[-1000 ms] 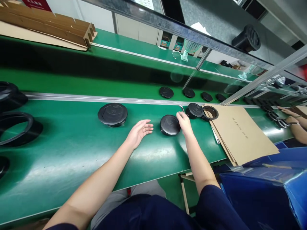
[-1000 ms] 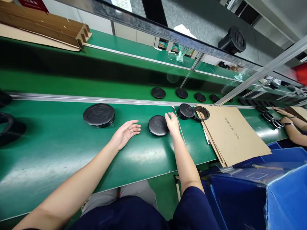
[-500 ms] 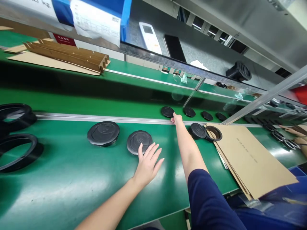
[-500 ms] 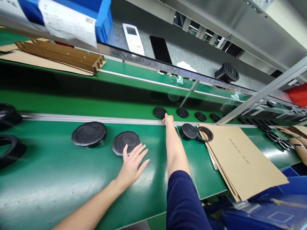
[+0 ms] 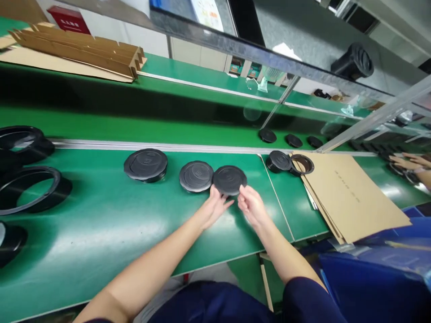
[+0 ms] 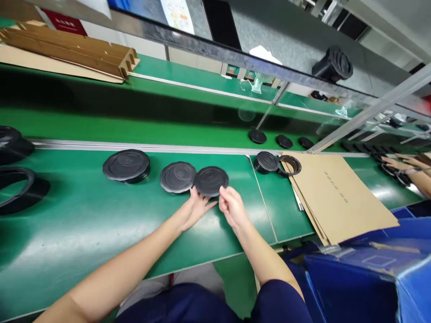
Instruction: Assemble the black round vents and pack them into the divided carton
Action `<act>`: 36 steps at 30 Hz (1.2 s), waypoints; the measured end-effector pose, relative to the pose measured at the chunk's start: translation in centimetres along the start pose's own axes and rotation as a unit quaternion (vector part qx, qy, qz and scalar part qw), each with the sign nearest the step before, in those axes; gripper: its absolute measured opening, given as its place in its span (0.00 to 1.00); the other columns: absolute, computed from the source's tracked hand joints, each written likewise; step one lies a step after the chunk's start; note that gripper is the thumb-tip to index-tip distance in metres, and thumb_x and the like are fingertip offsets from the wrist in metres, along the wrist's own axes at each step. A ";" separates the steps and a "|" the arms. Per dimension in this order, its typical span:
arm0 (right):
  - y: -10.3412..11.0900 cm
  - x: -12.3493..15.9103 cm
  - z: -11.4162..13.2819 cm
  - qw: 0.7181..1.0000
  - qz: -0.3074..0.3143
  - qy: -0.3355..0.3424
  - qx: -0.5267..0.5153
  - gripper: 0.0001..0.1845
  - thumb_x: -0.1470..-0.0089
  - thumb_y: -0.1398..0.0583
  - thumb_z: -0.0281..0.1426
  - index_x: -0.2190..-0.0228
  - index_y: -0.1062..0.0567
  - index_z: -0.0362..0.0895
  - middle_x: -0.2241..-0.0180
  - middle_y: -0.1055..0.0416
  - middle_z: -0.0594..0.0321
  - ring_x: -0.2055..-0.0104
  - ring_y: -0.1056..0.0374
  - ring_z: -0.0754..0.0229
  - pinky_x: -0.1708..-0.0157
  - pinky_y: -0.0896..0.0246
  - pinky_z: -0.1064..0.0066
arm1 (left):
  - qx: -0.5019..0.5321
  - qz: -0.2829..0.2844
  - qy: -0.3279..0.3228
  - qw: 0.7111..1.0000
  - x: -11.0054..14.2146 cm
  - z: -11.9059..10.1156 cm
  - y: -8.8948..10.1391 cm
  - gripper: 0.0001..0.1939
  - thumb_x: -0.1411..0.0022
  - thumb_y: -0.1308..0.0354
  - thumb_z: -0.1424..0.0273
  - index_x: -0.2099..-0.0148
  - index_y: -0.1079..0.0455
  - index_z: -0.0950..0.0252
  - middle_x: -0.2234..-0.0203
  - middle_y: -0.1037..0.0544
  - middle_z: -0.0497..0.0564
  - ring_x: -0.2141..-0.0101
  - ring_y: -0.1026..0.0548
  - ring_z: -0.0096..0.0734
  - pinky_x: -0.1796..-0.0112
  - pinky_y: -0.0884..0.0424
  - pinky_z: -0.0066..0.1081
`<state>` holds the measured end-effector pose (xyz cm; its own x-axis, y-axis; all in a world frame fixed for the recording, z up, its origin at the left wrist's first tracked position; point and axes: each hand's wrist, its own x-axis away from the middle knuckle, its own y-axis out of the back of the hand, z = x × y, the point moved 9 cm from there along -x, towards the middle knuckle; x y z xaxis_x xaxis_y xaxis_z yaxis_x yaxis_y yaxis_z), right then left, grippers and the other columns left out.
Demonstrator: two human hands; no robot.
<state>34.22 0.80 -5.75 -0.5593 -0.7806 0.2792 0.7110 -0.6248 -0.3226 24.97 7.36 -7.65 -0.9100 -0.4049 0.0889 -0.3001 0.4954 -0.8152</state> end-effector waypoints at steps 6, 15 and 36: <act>1.9 4.5 -2.8 0.995 -0.039 0.016 0.088 0.31 0.50 0.33 0.59 0.69 0.28 0.43 0.74 0.28 0.58 0.78 0.34 0.60 0.82 0.38 0.71 | 0.038 -0.045 0.070 0.996 0.5 -0.7 -0.8 0.23 0.25 0.48 0.55 0.37 0.32 0.63 0.39 0.28 0.58 0.36 0.35 0.46 0.37 0.35 0.47; -0.2 4.1 4.6 0.772 -0.068 0.395 0.494 0.23 0.29 0.50 0.44 0.49 0.19 0.51 0.39 0.38 0.54 0.36 0.47 0.46 0.35 0.45 0.47 | 0.006 -0.079 0.147 0.986 1.2 -0.1 -0.9 0.31 0.23 0.62 0.51 0.40 0.30 0.69 0.44 0.24 0.61 0.43 0.26 0.45 0.39 0.33 0.49; 1.6 3.7 4.2 0.885 -0.026 0.328 0.330 0.33 0.30 0.55 0.55 0.54 0.17 0.50 0.47 0.27 0.57 0.36 0.40 0.49 0.34 0.46 0.50 | -0.001 -0.009 0.197 0.980 0.6 1.0 -0.7 0.45 0.28 0.67 0.40 0.41 0.27 0.73 0.47 0.23 0.66 0.45 0.25 0.56 0.40 0.34 0.53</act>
<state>35.11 -3.04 -1.45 -0.5720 -0.7282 -0.3775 0.6493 -0.6832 0.3340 24.95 5.98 -7.64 -0.9443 -0.0855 0.3178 -0.3173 0.4932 -0.8100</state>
